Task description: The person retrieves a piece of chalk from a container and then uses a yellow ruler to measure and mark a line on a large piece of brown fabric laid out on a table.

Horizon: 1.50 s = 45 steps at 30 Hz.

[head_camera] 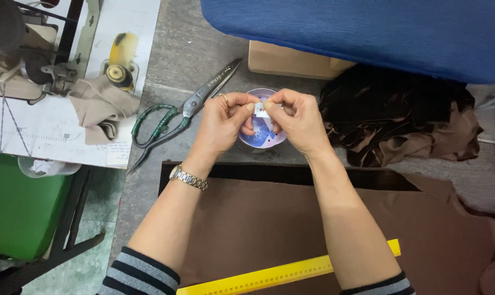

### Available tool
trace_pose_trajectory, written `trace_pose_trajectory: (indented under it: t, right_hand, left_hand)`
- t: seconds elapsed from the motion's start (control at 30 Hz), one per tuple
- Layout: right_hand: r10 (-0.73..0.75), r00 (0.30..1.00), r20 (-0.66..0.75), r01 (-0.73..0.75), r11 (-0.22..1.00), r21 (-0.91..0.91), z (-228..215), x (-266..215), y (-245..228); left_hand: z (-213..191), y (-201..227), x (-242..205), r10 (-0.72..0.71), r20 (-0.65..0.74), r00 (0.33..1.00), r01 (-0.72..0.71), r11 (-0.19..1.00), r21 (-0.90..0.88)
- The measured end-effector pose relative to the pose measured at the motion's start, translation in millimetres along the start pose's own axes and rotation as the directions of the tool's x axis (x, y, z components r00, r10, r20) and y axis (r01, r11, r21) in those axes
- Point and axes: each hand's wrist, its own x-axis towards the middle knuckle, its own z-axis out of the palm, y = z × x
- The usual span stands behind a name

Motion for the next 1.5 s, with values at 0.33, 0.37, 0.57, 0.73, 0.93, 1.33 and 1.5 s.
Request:
trace_pose_trajectory:
  t: [0.33,0.37,0.57,0.73,0.93,1.33,1.5]
  right_hand:
    - [-0.418,0.905,0.076,0.372,0.695,-0.615,-10.5,-18.4,-41.1]
    - [-0.405,0.912,0.06,0.366,0.74,-0.564,-9.9,-20.4,-41.2]
    - [-0.186,0.982,0.032,0.187,0.982,-0.017,-0.4,-46.2,-44.1]
    - [-0.1,0.995,0.03,0.091,0.971,0.223,-0.1,-66.4,-28.2]
    - [-0.12,0.993,-0.022,0.121,0.936,0.332,-13.8,-99.6,-18.4]
    - [0.28,0.871,-0.404,-0.229,0.958,0.172,-120.3,-242.0,35.5]
    - [0.335,0.746,-0.576,-0.33,0.937,0.118,-162.6,-315.4,65.7]
  left_hand:
    - [6.1,31.3,-15.2,0.532,0.112,0.84,-0.412,0.489,0.769]
    - [5.2,35.4,-17.7,0.53,0.147,0.835,-0.385,0.372,0.844]
    - [16.4,41.7,-33.2,-0.044,-0.136,0.99,0.046,0.999,0.016]
    - [25.8,42.4,-56.0,-0.425,0.119,0.897,0.425,0.76,-0.492]
    - [46.4,45.0,-83.8,-0.485,0.257,0.836,0.544,0.669,-0.505]
    - [32.9,5.8,-143.0,-0.174,0.203,0.964,-0.02,0.709,0.705]
    - [0.5,12.2,-167.8,-0.269,0.13,0.954,0.082,0.655,0.751]
